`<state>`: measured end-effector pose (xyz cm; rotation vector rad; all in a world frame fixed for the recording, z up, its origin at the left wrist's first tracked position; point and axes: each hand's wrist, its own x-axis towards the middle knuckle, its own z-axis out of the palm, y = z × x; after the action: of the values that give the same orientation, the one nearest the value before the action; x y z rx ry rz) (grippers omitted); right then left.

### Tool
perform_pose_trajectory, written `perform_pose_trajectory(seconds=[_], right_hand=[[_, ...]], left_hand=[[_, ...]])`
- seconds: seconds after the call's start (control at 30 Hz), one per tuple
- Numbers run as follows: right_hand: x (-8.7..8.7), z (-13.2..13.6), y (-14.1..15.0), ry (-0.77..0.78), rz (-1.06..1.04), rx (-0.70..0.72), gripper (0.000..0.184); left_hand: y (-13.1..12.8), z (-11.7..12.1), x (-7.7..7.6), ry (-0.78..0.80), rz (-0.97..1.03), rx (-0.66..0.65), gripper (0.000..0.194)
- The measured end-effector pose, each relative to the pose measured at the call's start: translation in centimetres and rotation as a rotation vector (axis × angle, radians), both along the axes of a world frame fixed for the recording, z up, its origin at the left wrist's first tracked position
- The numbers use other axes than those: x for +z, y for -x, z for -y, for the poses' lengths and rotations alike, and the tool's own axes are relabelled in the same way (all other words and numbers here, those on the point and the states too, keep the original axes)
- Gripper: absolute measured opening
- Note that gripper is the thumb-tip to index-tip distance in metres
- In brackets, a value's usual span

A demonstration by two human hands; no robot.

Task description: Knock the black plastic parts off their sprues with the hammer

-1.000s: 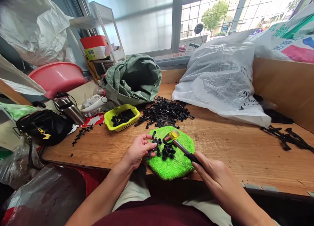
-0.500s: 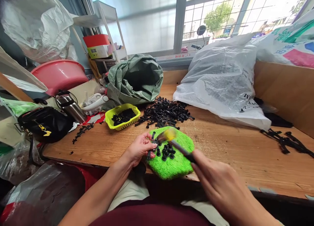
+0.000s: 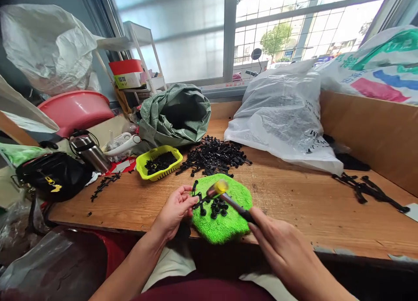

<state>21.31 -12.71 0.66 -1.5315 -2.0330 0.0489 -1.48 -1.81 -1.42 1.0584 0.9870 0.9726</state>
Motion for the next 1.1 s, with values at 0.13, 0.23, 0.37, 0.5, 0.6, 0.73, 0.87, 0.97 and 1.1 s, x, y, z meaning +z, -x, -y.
perform_pose_trajectory(seconds=[0.13, 0.23, 0.37, 0.5, 0.6, 0.73, 0.87, 0.97, 1.1], right_hand=[[0.4, 1.2, -2.6, 0.008, -0.181, -0.017, 0.030], [-0.6, 1.9, -3.8, 0.018, -0.199, -0.077, 0.031], [-1.4, 2.6, -3.1, 0.105, -0.262, -0.167, 0.042], [-1.1, 2.7, -2.1, 0.152, -0.296, -0.196, 0.041], [-1.5, 2.5, -2.5, 0.138, -0.266, -0.172, 0.040], [-2.5, 2.4, -3.4, 0.153, -0.192, -0.121, 0.039], [-3.2, 2.4, -3.6, 0.136, -0.141, -0.123, 0.041], [-3.4, 2.5, -3.4, 0.112, -0.130, -0.165, 0.044], [-2.8, 2.5, -3.2, 0.098, -0.083, -0.127, 0.041]], left_hand=[[0.5, 1.4, 0.1, -0.140, -0.142, -0.054, 0.033], [0.4, 2.0, 0.1, -0.241, -0.329, -0.128, 0.030], [0.3, 2.0, -0.1, -0.292, -0.443, -0.178, 0.031], [0.4, 1.9, -0.3, -0.296, -0.441, -0.185, 0.030], [0.4, 1.9, -0.2, -0.296, -0.467, -0.181, 0.029], [0.3, 2.0, 0.1, -0.295, -0.475, -0.178, 0.030], [0.4, 2.1, 0.2, -0.292, -0.478, -0.182, 0.031], [0.4, 2.2, 0.4, -0.326, -0.531, -0.184, 0.029], [0.5, 2.5, 1.1, -0.415, -0.671, -0.181, 0.027]])
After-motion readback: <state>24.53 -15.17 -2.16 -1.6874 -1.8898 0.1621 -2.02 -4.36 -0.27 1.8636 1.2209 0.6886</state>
